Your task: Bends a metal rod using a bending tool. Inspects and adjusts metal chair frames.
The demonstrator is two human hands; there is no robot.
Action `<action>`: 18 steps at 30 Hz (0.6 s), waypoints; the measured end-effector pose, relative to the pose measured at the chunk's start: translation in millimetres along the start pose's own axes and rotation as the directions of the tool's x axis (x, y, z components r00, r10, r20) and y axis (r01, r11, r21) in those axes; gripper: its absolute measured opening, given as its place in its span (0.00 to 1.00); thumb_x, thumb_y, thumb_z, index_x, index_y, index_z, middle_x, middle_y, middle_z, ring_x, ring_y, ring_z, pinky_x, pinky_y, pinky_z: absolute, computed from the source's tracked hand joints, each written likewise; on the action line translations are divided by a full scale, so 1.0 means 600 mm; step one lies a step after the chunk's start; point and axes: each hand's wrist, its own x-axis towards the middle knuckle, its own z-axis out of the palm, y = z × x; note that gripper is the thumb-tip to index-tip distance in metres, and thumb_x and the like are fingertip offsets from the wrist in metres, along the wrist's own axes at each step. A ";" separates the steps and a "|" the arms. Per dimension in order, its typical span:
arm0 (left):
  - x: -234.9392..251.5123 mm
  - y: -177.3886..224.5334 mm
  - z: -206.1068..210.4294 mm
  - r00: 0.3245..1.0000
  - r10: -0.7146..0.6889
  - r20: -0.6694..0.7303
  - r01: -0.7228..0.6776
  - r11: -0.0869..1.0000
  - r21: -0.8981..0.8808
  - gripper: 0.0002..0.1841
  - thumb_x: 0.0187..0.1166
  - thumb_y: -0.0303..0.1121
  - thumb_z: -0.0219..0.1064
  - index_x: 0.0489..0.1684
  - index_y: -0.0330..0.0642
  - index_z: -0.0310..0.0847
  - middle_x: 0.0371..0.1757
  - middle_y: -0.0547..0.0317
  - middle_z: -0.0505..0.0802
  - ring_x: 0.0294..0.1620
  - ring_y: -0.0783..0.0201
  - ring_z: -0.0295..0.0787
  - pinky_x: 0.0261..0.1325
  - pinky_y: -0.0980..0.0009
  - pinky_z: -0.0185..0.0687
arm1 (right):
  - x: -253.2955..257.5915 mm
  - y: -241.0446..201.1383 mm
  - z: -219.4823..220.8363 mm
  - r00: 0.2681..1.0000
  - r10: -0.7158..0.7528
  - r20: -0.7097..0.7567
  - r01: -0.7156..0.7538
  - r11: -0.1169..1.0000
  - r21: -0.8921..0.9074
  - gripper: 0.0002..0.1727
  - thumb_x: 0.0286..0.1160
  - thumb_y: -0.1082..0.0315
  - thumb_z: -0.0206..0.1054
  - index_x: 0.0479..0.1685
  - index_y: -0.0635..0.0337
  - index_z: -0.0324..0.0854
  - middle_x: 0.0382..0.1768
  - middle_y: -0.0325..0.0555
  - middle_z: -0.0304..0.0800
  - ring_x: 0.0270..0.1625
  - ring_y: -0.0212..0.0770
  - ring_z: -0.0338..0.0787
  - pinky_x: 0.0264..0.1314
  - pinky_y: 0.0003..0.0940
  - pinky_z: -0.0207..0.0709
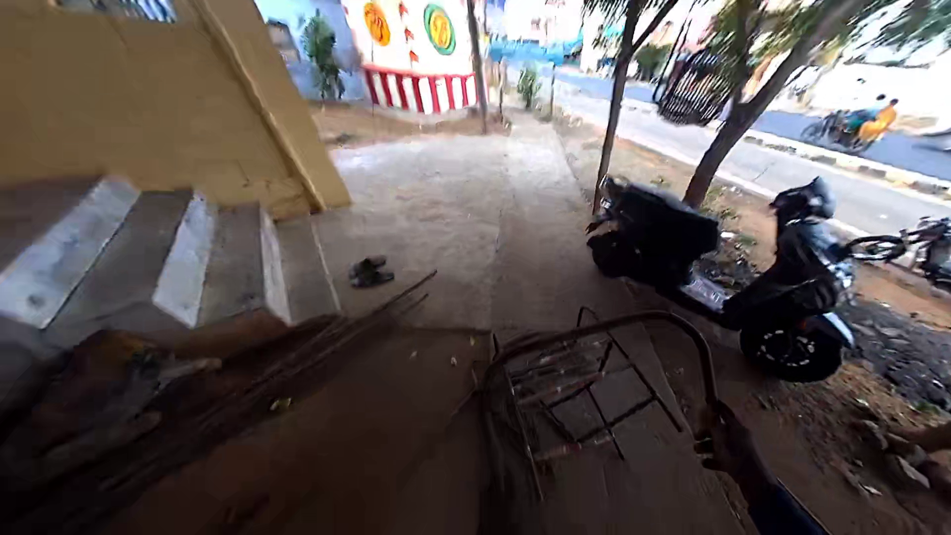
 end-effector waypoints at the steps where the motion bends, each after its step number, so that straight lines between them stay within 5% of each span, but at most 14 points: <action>1: 0.003 -0.014 0.030 0.994 -0.079 -0.081 0.083 0.996 0.042 0.24 0.89 0.52 0.60 0.57 0.37 0.82 0.20 0.55 0.83 0.11 0.62 0.74 0.14 0.62 0.77 | 0.031 0.018 -0.015 0.994 0.064 0.092 -0.057 0.995 -0.083 0.32 0.91 0.50 0.57 0.92 0.42 0.55 0.45 0.56 0.93 0.39 0.55 0.96 0.34 0.55 0.90; 5: -0.010 -0.104 0.093 0.930 -0.306 -0.205 0.316 0.949 0.019 0.22 0.90 0.50 0.59 0.65 0.39 0.78 0.27 0.52 0.86 0.16 0.62 0.75 0.17 0.65 0.73 | 0.144 0.108 -0.081 0.884 0.276 0.376 -0.171 0.942 -0.288 0.46 0.82 0.63 0.70 0.95 0.36 0.45 0.47 0.59 0.92 0.40 0.61 0.96 0.32 0.62 0.91; 9: -0.026 -0.215 0.143 0.928 -0.314 -0.202 0.333 0.940 0.070 0.23 0.88 0.41 0.63 0.75 0.36 0.71 0.36 0.47 0.91 0.19 0.58 0.86 0.21 0.60 0.87 | 0.266 0.167 -0.110 0.810 0.394 0.435 -0.164 0.864 -0.477 0.48 0.76 0.62 0.76 0.94 0.35 0.49 0.48 0.61 0.93 0.37 0.60 0.97 0.32 0.60 0.92; 11: -0.022 -0.247 0.158 0.931 -0.329 -0.156 0.353 0.922 0.160 0.25 0.86 0.33 0.63 0.80 0.34 0.69 0.46 0.42 0.91 0.30 0.54 0.92 0.34 0.55 0.92 | 0.317 0.199 -0.101 0.843 0.362 0.398 -0.104 0.836 -0.539 0.45 0.73 0.61 0.78 0.92 0.41 0.58 0.41 0.57 0.94 0.27 0.51 0.92 0.25 0.49 0.87; 14: 0.014 -0.295 0.172 0.916 -0.391 -0.090 0.382 0.783 0.492 0.29 0.78 0.33 0.69 0.81 0.40 0.75 0.60 0.41 0.92 0.56 0.48 0.92 0.63 0.46 0.86 | 0.375 0.246 -0.074 0.888 0.318 0.333 -0.080 0.819 -0.568 0.41 0.71 0.63 0.78 0.88 0.45 0.67 0.38 0.55 0.94 0.25 0.49 0.90 0.26 0.47 0.85; 18: 0.079 -0.353 0.191 0.883 -0.467 -0.043 0.352 0.600 0.718 0.32 0.74 0.32 0.71 0.83 0.40 0.74 0.69 0.42 0.89 0.71 0.46 0.86 0.77 0.47 0.77 | 0.419 0.318 -0.029 0.914 0.329 0.237 -0.147 0.813 -0.563 0.39 0.71 0.66 0.77 0.86 0.48 0.69 0.38 0.57 0.94 0.28 0.50 0.94 0.34 0.52 0.91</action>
